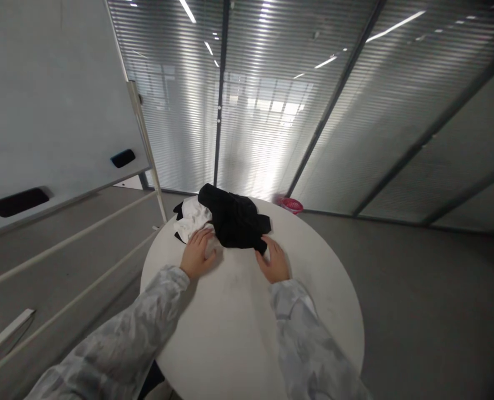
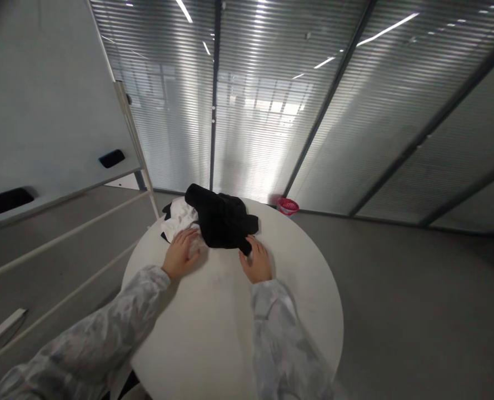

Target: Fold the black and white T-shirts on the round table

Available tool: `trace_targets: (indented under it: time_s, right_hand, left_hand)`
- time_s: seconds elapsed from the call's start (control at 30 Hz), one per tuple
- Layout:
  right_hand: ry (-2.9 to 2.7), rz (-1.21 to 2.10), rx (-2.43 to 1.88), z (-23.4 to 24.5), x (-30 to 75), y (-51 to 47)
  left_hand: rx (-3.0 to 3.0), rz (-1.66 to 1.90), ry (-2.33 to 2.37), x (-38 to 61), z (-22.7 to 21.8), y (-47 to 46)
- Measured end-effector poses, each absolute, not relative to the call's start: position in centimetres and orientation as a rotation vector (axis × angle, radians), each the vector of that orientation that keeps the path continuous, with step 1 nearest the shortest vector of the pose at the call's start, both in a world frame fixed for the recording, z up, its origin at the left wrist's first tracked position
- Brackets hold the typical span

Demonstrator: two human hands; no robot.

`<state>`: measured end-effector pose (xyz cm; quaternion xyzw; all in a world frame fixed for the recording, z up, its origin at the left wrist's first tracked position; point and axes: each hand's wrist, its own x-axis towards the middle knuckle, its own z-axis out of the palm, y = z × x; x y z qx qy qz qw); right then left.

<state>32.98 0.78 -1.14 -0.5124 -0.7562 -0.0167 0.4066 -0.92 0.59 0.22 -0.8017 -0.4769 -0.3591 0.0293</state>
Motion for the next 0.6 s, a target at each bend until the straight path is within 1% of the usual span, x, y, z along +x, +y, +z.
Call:
trace_targets:
  time_s: [0.13,0.27,0.4,0.6]
  right_hand:
    - [-1.971,-0.044,-1.415,-1.3,35.1,-3.5]
    - [-2.135,0.005,-1.539,-1.5,35.2,-5.8]
    - [-2.241,0.072,-1.543,-1.9,35.0,-7.3]
    - [-2.343,0.07,-1.623,-2.5,35.2,-9.5]
  left_hand:
    - [-2.732,-0.969,-1.425,-0.2,0.5,-2.6]
    - [-2.9,-0.823,-1.4,1.0,0.6,-5.1]
    - [-2.96,-0.742,-1.329,1.3,0.1,-6.9]
    - [-2.969,-0.618,-1.342,0.8,-0.7,-6.9]
